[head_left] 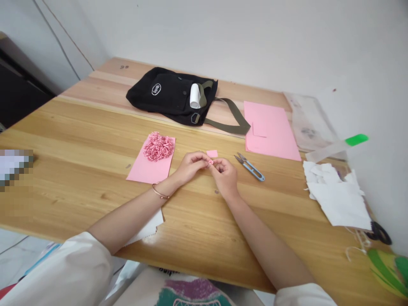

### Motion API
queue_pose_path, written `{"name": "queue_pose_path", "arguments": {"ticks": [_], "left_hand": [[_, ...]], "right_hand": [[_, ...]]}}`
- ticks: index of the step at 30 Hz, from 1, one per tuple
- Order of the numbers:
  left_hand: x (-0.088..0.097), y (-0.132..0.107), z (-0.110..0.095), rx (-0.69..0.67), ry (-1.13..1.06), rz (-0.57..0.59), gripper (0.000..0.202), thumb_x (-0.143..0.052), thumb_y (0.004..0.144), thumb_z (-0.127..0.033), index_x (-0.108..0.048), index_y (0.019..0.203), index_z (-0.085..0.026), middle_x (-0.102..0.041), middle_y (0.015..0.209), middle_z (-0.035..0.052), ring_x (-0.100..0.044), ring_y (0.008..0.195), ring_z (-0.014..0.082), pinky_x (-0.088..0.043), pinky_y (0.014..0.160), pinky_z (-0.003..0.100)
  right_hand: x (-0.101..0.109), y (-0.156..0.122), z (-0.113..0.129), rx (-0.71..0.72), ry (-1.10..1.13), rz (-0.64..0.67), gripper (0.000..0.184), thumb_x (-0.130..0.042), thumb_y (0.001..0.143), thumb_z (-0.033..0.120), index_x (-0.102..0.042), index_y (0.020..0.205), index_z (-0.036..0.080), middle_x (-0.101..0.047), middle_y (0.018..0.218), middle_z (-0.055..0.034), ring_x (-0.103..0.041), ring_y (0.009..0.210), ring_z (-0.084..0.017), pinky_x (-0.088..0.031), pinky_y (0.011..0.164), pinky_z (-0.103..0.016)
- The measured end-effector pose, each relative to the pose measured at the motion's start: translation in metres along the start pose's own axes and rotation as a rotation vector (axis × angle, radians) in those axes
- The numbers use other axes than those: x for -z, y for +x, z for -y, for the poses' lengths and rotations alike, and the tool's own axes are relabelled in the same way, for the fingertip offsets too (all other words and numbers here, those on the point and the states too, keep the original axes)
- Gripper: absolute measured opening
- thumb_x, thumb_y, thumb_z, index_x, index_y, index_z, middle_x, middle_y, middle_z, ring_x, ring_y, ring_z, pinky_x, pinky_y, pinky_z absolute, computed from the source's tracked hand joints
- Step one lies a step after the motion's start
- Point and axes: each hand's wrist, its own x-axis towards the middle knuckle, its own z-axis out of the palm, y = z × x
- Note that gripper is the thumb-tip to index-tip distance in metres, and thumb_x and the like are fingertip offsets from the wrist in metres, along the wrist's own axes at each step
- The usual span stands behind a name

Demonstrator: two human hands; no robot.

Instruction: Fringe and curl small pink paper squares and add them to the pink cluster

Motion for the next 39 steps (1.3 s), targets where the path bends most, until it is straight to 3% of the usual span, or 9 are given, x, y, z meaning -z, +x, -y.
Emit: {"name": "queue_pose_path", "arguments": {"ticks": [34,39], "left_hand": [[0.002,-0.0019,-0.002,-0.031,0.138,0.124,0.01,-0.057,0.064,-0.017,-0.067,0.063,-0.014,-0.066,0.071,0.003,-0.056,0.072,0.0149,-0.042,0.071,0.026],[0.002,-0.0016,0.0001,-0.056,0.158,0.14,0.009,-0.057,0.065,-0.017,-0.065,0.064,-0.014,-0.065,0.071,0.0028,-0.056,0.072,0.0147,-0.041,0.071,0.026]], "right_hand": [[-0.0003,-0.0014,-0.0009,0.004,-0.067,0.001,0.023,-0.065,0.063,0.029,-0.044,0.058,0.02,-0.039,0.044,0.009,-0.034,0.042,-0.007,-0.025,0.045,-0.022],[-0.0005,-0.0011,-0.0031,0.021,-0.009,0.054,0.019,-0.063,0.067,0.028,-0.049,0.079,0.021,-0.037,0.044,0.0115,-0.033,0.042,-0.008,-0.025,0.046,-0.022]]}}
